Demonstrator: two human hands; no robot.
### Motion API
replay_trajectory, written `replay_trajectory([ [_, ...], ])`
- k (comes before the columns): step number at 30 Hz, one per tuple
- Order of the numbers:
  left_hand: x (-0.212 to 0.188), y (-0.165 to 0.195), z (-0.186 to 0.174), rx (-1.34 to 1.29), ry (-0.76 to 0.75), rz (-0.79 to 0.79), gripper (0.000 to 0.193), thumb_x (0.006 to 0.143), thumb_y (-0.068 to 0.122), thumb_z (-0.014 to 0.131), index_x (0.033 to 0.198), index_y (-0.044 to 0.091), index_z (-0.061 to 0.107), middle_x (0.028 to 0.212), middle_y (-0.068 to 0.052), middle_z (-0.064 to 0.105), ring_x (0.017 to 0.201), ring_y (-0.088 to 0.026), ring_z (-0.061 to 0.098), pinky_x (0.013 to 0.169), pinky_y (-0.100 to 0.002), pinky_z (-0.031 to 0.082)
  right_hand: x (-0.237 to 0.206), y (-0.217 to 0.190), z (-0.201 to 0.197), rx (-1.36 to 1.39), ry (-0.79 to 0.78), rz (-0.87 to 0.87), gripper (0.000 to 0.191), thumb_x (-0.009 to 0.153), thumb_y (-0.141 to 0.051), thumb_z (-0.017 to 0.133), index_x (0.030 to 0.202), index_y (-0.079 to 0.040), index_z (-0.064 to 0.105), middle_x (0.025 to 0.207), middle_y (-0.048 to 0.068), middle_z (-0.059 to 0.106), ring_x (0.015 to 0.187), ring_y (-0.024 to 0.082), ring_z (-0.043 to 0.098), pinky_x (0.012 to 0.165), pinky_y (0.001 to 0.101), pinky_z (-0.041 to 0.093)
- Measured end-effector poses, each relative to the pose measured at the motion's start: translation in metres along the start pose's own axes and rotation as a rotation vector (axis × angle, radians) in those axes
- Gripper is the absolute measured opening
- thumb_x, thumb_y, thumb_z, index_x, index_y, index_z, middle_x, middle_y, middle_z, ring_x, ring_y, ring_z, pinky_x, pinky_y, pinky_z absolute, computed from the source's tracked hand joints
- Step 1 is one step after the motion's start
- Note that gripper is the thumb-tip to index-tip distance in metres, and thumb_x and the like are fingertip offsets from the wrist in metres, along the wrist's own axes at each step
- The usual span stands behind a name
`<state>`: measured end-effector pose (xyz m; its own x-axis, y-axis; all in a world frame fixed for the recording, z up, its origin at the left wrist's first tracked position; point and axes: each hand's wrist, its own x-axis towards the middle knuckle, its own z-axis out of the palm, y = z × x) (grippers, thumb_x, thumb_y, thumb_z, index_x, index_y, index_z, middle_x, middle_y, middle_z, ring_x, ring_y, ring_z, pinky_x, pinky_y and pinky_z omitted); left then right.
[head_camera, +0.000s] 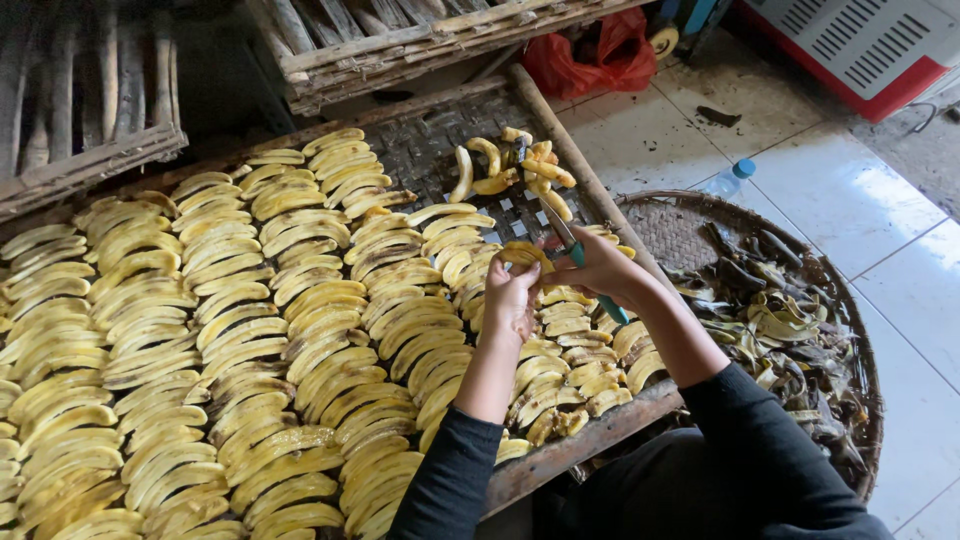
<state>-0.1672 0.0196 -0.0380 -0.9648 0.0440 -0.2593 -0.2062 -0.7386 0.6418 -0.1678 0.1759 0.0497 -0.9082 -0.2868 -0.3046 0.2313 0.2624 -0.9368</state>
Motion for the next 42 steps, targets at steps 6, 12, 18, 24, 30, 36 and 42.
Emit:
replay_trajectory([
  [6, 0.004, 0.002, -0.006, 0.046, 0.015, 0.041, 0.022, 0.097, -0.004, 0.057, 0.116, 0.005, 0.049, 0.112, -0.015, 0.071, 0.093, -0.027, 0.071, 0.072, -0.036, 0.061, 0.024, 0.020, 0.005, -0.340, 0.061, -0.370, 0.059, 0.075, -0.011, 0.094, 0.125, -0.009, 0.063, 0.089, -0.001, 0.061, 0.075, 0.003, 0.055, 0.060, 0.0219, 0.048],
  [12, 0.006, 0.012, -0.014, 0.573, 0.095, 0.034, 0.014, 0.103, 0.015, 0.063, 0.113, 0.007, 0.059, 0.098, -0.007, 0.071, 0.082, -0.017, 0.072, 0.075, -0.031, 0.061, 0.031, 0.034, -0.006, -0.263, 0.074, -0.070, 0.049, 0.075, -0.013, 0.087, 0.119, -0.010, 0.064, 0.083, 0.001, 0.065, 0.070, 0.013, 0.056, 0.060, 0.0342, 0.045],
  [18, -0.007, 0.023, -0.013, 1.397, 0.066, 0.529, 0.010, 0.090, 0.013, 0.071, 0.098, 0.009, 0.076, 0.086, -0.012, 0.076, 0.079, -0.028, 0.073, 0.069, -0.040, 0.057, 0.042, 0.059, -0.025, -0.629, 0.139, -0.364, 0.028, 0.076, -0.016, 0.084, 0.100, -0.007, 0.073, 0.090, 0.006, 0.076, 0.084, 0.023, 0.073, 0.077, 0.0379, 0.056],
  [24, -0.028, 0.031, 0.000, 1.731, 0.142, 0.565, 0.013, 0.083, 0.009, 0.073, 0.091, 0.017, 0.079, 0.086, -0.007, 0.076, 0.088, -0.030, 0.070, 0.075, -0.045, 0.054, 0.045, 0.073, -0.023, -0.771, 0.162, -0.279, 0.019, 0.083, -0.019, 0.079, 0.098, -0.008, 0.074, 0.093, 0.010, 0.078, 0.090, 0.028, 0.075, 0.081, 0.0407, 0.056],
  [30, -0.038, 0.042, 0.011, 1.746, 0.190, 0.690, 0.010, 0.085, 0.010, 0.074, 0.092, 0.017, 0.077, 0.096, -0.003, 0.074, 0.096, -0.028, 0.066, 0.084, -0.043, 0.048, 0.047, 0.057, -0.041, -0.751, 0.337, -0.274, 0.015, 0.087, -0.021, 0.075, 0.098, -0.011, 0.078, 0.094, 0.011, 0.078, 0.088, 0.027, 0.076, 0.081, 0.0406, 0.058],
  [36, -0.050, 0.057, 0.018, 1.516, 0.184, 0.866, 0.017, 0.086, 0.008, 0.074, 0.101, 0.014, 0.073, 0.100, -0.005, 0.071, 0.089, -0.029, 0.064, 0.081, -0.042, 0.049, 0.084, 0.051, -0.045, -0.759, 0.616, -0.318, 0.028, 0.092, -0.029, 0.074, 0.105, -0.004, 0.076, 0.098, 0.020, 0.074, 0.088, 0.035, 0.074, 0.082, 0.0446, 0.058],
  [42, -0.057, 0.061, 0.013, 1.404, 0.158, 0.858, 0.016, 0.088, 0.008, 0.074, 0.103, 0.014, 0.072, 0.095, -0.003, 0.071, 0.082, -0.025, 0.063, 0.077, -0.038, 0.052, 0.112, 0.049, -0.018, -0.832, 0.658, -0.274, 0.034, 0.087, -0.030, 0.077, 0.103, 0.000, 0.075, 0.102, 0.027, 0.067, 0.082, 0.043, 0.070, 0.071, 0.0504, 0.056],
])
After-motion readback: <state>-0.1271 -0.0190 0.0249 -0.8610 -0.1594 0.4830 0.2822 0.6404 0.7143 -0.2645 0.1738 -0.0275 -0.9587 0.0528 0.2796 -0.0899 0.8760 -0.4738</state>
